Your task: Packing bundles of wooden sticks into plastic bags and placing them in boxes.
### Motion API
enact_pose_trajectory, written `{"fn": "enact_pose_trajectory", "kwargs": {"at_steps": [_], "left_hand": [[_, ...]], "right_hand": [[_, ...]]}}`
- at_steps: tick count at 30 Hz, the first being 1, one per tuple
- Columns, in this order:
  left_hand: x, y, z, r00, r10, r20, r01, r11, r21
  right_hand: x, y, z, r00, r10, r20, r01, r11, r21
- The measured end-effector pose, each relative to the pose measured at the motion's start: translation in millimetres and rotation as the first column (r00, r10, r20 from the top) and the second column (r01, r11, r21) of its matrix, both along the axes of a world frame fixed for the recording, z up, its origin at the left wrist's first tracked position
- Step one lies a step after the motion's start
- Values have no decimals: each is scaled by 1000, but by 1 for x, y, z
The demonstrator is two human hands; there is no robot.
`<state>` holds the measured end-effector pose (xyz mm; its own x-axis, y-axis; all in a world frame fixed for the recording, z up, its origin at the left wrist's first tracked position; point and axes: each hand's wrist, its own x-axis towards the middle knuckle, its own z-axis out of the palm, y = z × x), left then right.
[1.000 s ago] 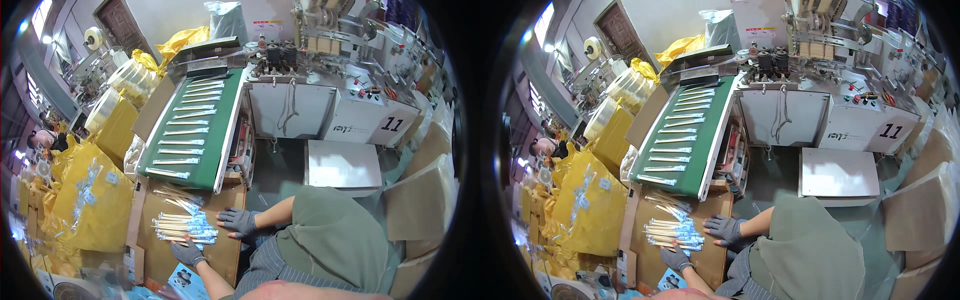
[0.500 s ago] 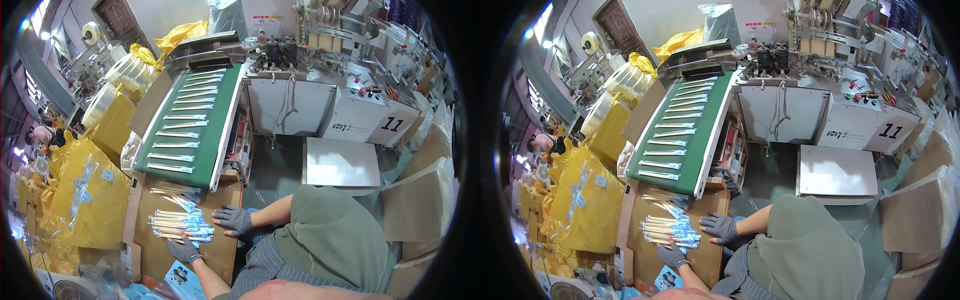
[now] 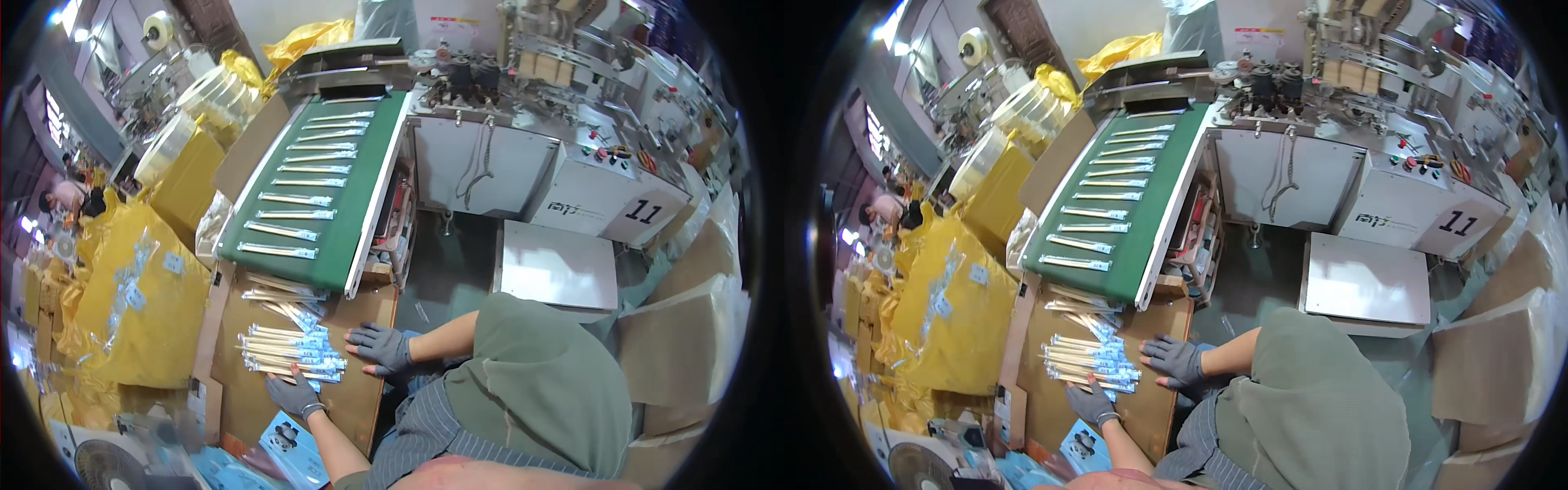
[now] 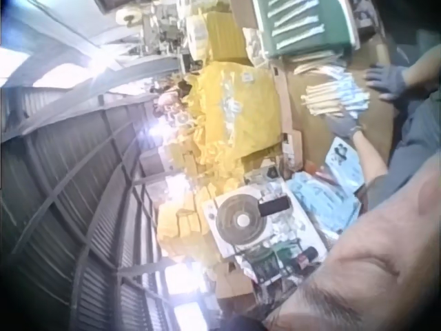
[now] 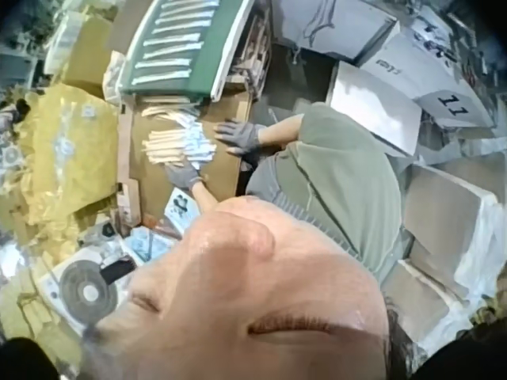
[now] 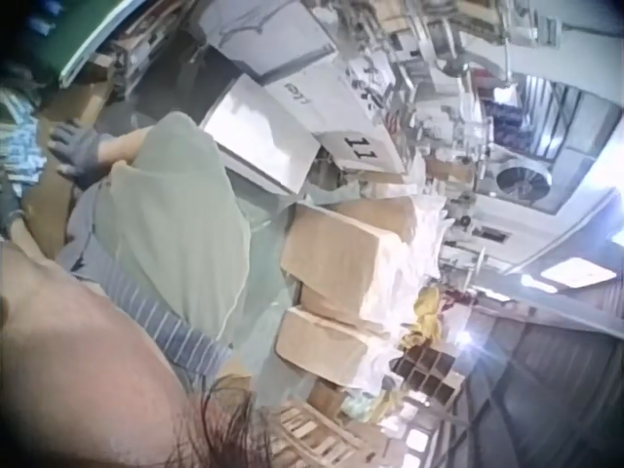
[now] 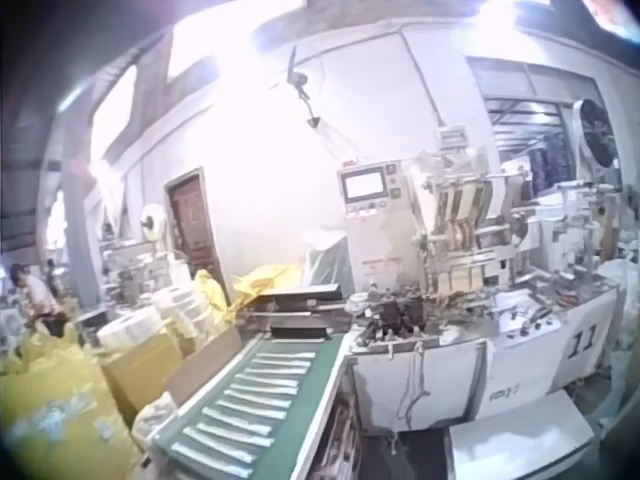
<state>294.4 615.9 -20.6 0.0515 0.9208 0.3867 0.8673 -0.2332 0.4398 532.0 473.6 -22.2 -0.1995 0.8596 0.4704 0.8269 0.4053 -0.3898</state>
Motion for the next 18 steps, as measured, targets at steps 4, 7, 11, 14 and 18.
{"fn": "enact_pose_trajectory", "kwargs": {"at_steps": [4,7,11,14,18], "left_hand": [[5,3,1,1000,-5,-10,5,1000,25],[-3,3,-8,999,-11,-39,12,999,29],[0,-5,1,999,-17,-31,16,1000,-12],[2,-8,4,999,-24,-43,23,1000,-12],[9,-8,16,1000,-1,-6,0,1000,-20]], "right_hand": [[5,3,7,996,30,-86,-33,999,-31],[26,33,49,909,335,-248,-321,942,97],[137,128,145,989,16,-145,47,907,419],[267,235,128,815,-545,-199,579,778,242],[393,279,111,338,-936,94,939,342,26]]}}
